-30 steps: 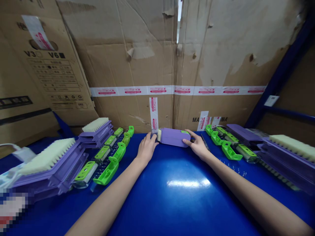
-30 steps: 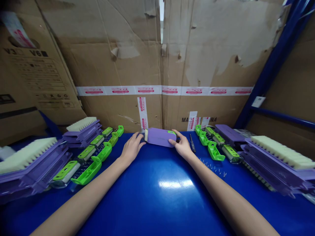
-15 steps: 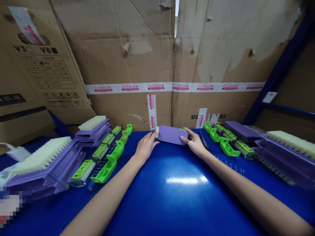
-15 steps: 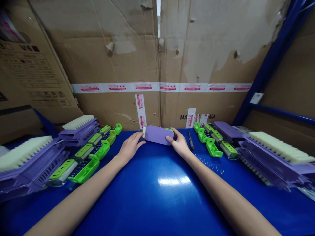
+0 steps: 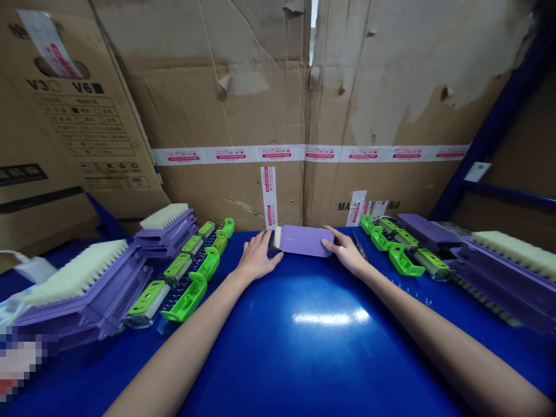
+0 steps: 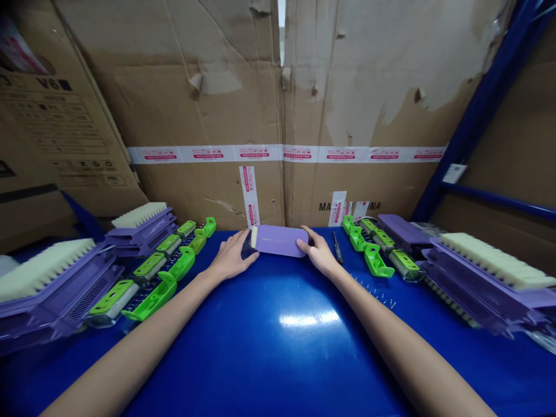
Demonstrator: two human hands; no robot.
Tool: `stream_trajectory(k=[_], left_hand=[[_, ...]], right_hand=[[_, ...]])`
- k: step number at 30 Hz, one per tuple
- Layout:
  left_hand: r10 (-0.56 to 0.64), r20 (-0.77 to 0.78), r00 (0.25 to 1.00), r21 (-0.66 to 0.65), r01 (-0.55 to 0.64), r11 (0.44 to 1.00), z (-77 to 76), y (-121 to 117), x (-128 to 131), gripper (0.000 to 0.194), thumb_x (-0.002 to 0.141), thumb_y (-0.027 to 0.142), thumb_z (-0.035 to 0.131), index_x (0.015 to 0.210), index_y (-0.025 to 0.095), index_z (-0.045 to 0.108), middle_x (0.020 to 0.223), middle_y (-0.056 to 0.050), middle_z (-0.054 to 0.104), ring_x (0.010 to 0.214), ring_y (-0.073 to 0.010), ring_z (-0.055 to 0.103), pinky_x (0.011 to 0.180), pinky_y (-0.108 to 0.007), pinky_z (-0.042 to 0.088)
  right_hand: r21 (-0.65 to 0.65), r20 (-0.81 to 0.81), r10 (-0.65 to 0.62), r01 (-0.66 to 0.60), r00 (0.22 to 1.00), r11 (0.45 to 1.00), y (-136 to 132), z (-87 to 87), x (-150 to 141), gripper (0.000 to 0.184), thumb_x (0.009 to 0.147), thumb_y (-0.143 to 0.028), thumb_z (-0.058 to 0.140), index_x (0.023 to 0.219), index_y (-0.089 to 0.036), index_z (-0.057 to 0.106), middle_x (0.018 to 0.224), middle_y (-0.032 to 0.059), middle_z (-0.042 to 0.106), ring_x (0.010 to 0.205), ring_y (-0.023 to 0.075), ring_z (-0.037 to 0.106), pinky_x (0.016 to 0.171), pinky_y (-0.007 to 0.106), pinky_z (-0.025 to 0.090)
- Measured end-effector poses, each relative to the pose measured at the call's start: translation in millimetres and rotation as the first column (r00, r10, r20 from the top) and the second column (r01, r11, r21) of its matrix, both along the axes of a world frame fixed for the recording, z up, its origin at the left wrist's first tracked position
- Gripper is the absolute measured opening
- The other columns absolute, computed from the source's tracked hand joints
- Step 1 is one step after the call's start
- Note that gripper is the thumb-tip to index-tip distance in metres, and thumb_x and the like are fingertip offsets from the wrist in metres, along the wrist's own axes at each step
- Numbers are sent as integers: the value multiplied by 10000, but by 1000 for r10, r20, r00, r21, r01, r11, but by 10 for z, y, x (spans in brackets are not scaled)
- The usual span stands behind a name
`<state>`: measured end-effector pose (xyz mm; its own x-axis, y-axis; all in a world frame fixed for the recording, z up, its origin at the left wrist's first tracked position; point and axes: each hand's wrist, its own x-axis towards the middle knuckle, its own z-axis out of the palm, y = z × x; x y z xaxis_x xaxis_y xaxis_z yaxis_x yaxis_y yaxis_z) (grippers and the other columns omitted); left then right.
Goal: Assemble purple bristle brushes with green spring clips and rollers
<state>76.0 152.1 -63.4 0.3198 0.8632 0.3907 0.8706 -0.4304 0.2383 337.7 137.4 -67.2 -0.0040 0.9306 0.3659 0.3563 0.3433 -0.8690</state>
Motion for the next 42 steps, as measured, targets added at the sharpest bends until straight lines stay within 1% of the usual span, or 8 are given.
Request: stream_trajectory(k=[4, 8, 13, 21, 27, 33, 39, 42], left_hand=[[-107, 129, 986, 25, 105, 994, -13, 23, -38, 736, 764, 385, 614, 1382, 195, 262, 1340, -134, 421, 1246, -286, 401, 1011, -442, 352], [-120, 241, 963, 117, 94, 989, -27, 42, -45, 866, 669, 353, 735, 1371, 221, 245, 1305, -115, 420, 1254, -278, 395, 1015, -427, 372], [-178, 212, 961, 211, 133, 968, -13, 11, -30, 858, 675, 261, 744, 1367, 231, 236, 1320, -118, 381, 1270, -269, 376, 1040, -416, 359], [-221, 94, 971, 302, 184, 936, 19, -26, -40, 696, 782, 116, 564, 1387, 194, 228, 1324, -143, 364, 1269, -275, 374, 1034, -421, 376], [-263, 15, 965, 283, 248, 927, 89, -77, -31, 635, 818, 126, 501, 1391, 224, 246, 1374, -132, 378, 1266, -273, 411, 1033, -437, 392], [-238, 92, 967, 200, 216, 956, 44, -67, -45, 715, 758, 56, 531, 1380, 241, 233, 1410, -156, 282, 1196, -285, 505, 924, -406, 492], [-305, 130, 944, 164, 283, 945, 41, -51, -73, 715, 773, 96, 548, 1382, 230, 197, 1497, -173, 189, 1282, -291, 418, 989, -414, 442], [-264, 104, 959, 137, 249, 959, 62, -69, -70, 712, 772, 131, 576, 1374, 215, 207, 1506, -183, 180, 1271, -297, 432, 965, -414, 456]], right_hand=[[7, -5, -3, 3, 1000, 1000, 1, -3, 12, 620, 735, -456, 614, 1276, -167, 527, 1264, 98, 578, 1172, 271, 522, 1032, 430, 366], [-4, -23, 20, -21, 1000, 1000, 5, -12, 29, 611, 739, -453, 612, 1280, -182, 525, 1302, 81, 550, 1216, 261, 489, 1059, 421, 339], [6, -34, 27, -27, 999, 1000, -5, -5, 36, 595, 728, -454, 629, 1252, -182, 553, 1288, 86, 562, 1214, 275, 490, 1060, 440, 333], [-11, 9, 68, -68, 998, 998, -32, 20, 2, 632, 737, -463, 624, 1283, -160, 524, 1300, 103, 549, 1184, 270, 517, 1034, 427, 369], [34, 23, 65, -66, 998, 997, -45, -7, -9, 617, 749, -452, 623, 1292, -180, 516, 1279, 99, 567, 1153, 271, 541, 998, 440, 407], [75, 74, 53, -59, 996, 995, -40, -18, -4, 597, 758, -436, 616, 1293, -191, 519, 1277, 89, 570, 1162, 268, 536, 1009, 443, 397], [84, 99, 77, -86, 992, 993, -40, -14, 24, 561, 777, -398, 604, 1292, -193, 520, 1297, 79, 555, 1156, 258, 541, 1018, 437, 392], [73, 101, 97, -104, 990, 992, -40, -14, 39, 560, 790, -390, 587, 1303, -181, 504, 1306, 85, 546, 1159, 254, 539, 1020, 435, 391]])
